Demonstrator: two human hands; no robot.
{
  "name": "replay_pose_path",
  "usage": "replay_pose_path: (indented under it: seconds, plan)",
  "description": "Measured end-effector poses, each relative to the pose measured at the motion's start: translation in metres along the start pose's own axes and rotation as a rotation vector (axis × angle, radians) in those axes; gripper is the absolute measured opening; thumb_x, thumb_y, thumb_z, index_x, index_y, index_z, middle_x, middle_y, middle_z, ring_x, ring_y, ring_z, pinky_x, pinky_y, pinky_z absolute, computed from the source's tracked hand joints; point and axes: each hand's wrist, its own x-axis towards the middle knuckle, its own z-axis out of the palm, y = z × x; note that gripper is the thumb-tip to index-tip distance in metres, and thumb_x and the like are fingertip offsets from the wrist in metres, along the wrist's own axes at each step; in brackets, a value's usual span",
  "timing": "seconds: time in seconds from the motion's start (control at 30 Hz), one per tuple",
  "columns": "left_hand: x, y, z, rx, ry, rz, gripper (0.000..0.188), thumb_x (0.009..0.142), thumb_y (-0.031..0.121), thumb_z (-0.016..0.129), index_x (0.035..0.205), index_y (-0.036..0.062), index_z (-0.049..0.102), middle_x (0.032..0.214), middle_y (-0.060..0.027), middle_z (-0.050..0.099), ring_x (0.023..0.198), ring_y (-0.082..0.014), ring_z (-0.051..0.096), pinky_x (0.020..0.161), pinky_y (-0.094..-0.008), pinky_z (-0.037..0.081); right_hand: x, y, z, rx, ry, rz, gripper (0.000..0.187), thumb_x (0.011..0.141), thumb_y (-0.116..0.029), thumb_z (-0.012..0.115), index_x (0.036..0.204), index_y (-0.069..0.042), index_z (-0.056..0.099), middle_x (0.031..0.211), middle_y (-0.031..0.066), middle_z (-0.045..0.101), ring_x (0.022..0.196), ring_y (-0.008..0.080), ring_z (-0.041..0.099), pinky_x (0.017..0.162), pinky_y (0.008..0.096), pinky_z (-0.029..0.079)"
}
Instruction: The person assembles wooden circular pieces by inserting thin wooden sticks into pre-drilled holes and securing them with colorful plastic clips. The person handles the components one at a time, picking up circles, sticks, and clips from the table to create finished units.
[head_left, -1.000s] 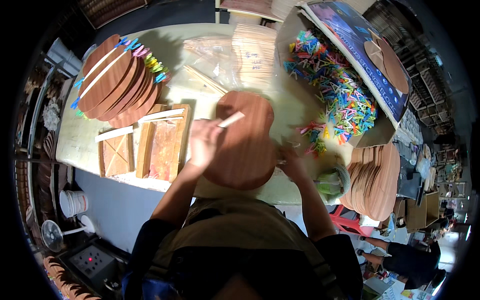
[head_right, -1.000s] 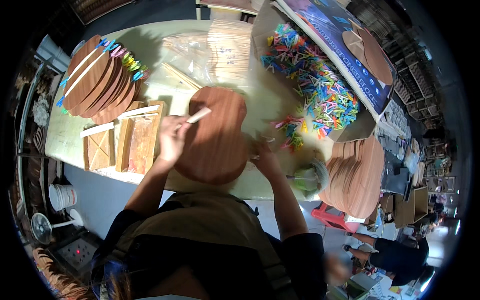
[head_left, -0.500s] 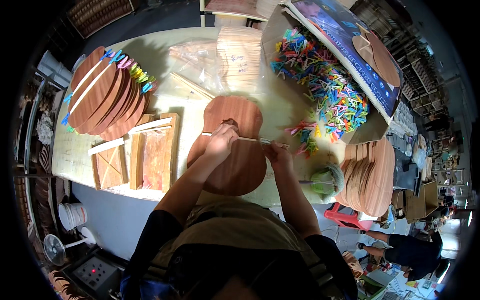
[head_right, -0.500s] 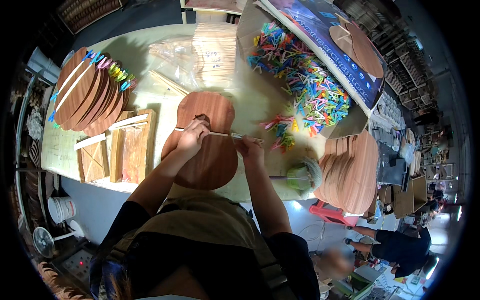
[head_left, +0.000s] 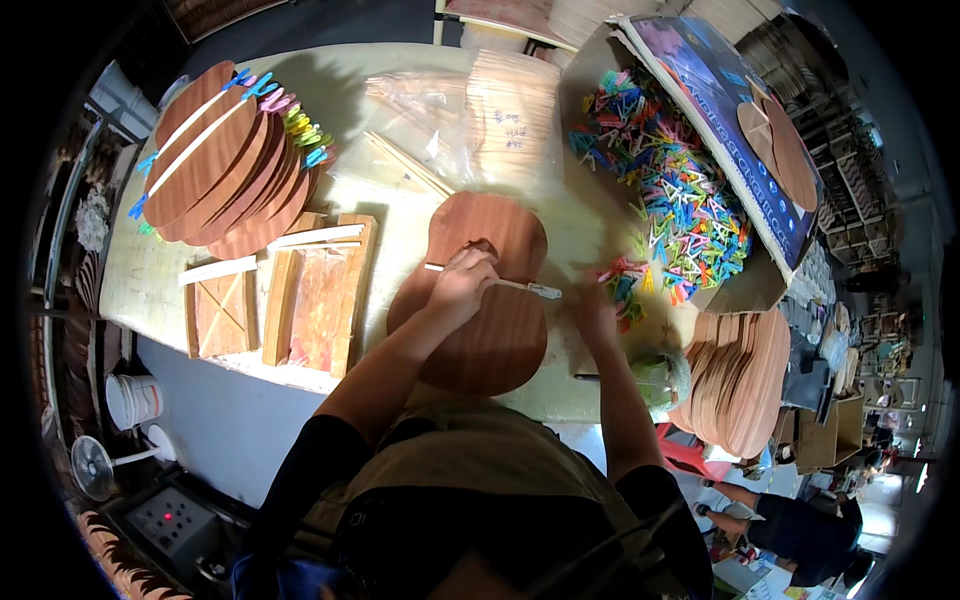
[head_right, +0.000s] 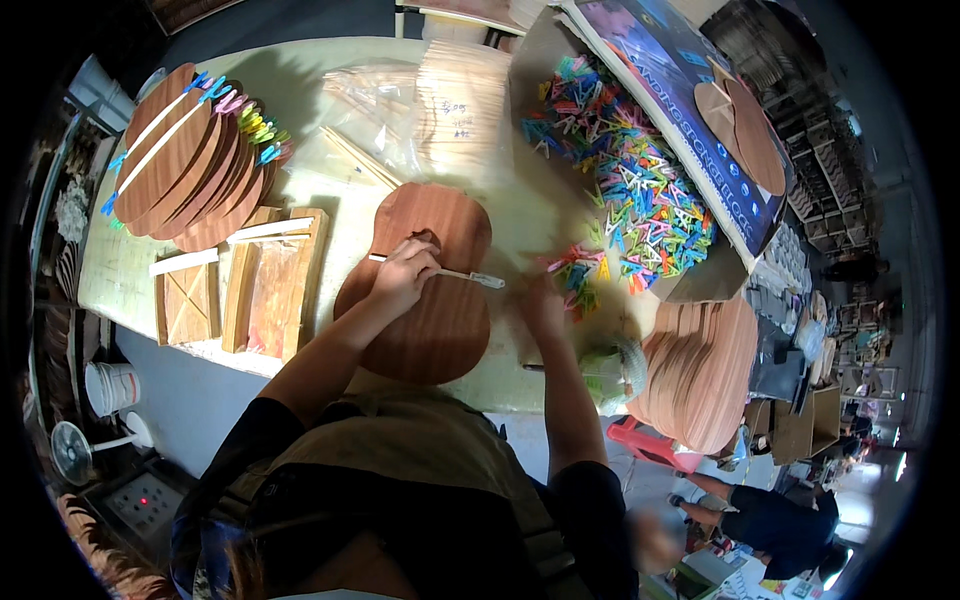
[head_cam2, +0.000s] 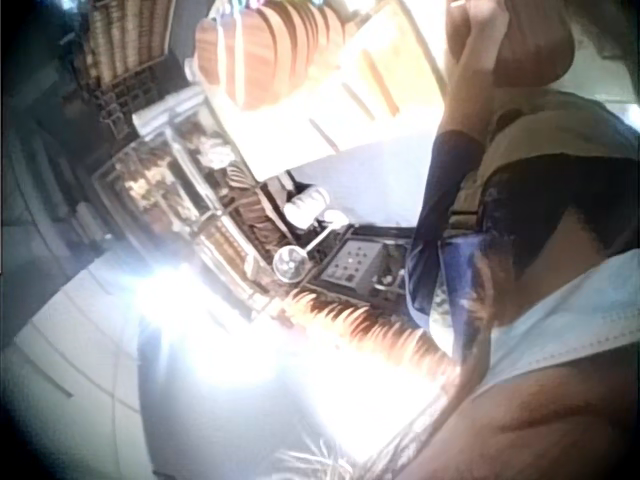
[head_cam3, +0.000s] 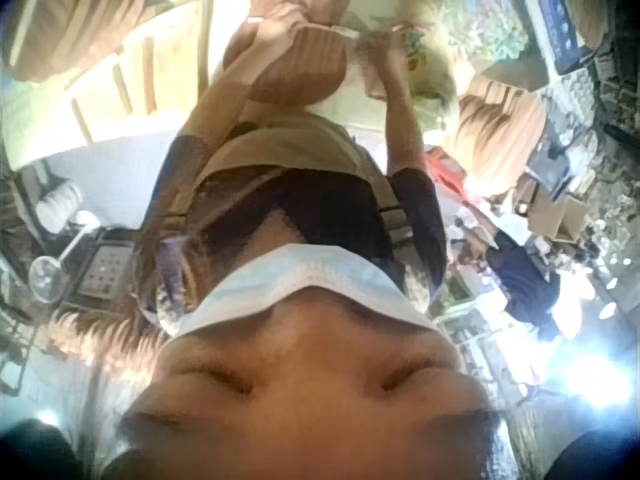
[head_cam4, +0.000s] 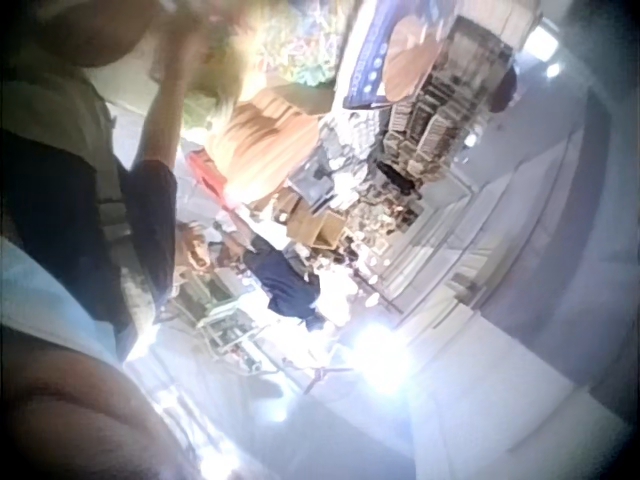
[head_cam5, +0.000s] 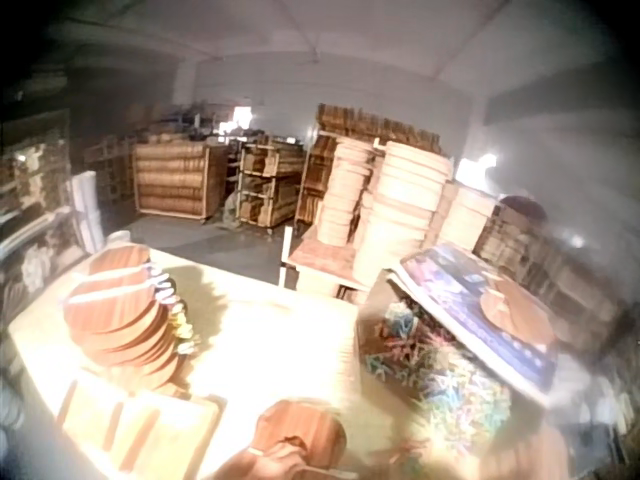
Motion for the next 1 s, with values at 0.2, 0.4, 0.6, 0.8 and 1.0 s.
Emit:
replay_pose_path:
  seconds: [0.2,0.4,0.6,0.8,1.0]
  plan:
    - [0.002,-0.003,-0.002,-0.005,-0.003,0.047,0.008,0.071,0.003,0.062,0.076,0.0032,0.056,0.093,-0.0106,0.057,0.09,-0.0302,0.054,0.078,-0.037,0.045,0.135,-0.09,0.005,0.721,-0.136,0.178,0.02,0.082,-0.016,0.063,0.095,0.0,0.064,0.07,0.0015,0.057,0.058,0.0086,0.049,0.053,0.0233,0.041]
    - [-0.028,-0.04,0.039,-0.26,-0.09,-0.227,0.028,0.093,0.015,0.03,0.117,0.0053,0.042,0.111,-0.005,0.05,0.102,-0.017,0.048,0.086,-0.031,0.04,0.164,-0.202,0.095,0.985,-0.617,0.381,0.016,0.078,-0.014,0.07,0.081,0.002,0.067,0.061,-0.0005,0.055,0.05,0.0052,0.045,0.042,0.022,0.035]
    - [-0.054,-0.1,0.079,-0.17,-0.292,-0.455,0.038,0.097,0.016,0.029,0.133,0.0067,0.034,0.124,-0.0072,0.044,0.116,-0.0169,0.042,0.094,-0.0291,0.037,0.174,-0.203,0.116,0.785,-1.148,0.353,0.023,0.076,-0.017,0.071,0.09,0.0,0.067,0.065,0.0063,0.062,0.049,0.0113,0.051,0.045,0.0275,0.042]
    - [-0.008,-0.01,0.007,0.016,-0.058,-0.076,0.003,0.076,0.006,0.056,0.078,0.0045,0.056,0.093,-0.011,0.057,0.088,-0.0261,0.054,0.074,-0.0337,0.044,0.163,-0.154,0.06,0.838,-0.4,0.328,0.019,0.083,-0.018,0.063,0.095,-0.002,0.064,0.073,0.0063,0.062,0.064,0.0158,0.059,0.056,0.0274,0.048]
    - [0.0,0.0,-0.006,-0.031,-0.002,0.007,0.008,0.072,0.0,0.06,0.078,0.0038,0.057,0.094,-0.0108,0.057,0.094,-0.0306,0.054,0.08,-0.038,0.045,0.059,0.026,0.023,-0.484,-0.328,0.633,0.054,0.076,-0.027,0.06,0.127,-0.02,0.045,0.135,0.0144,0.036,0.12,0.0373,0.036,0.095,0.0624,0.029]
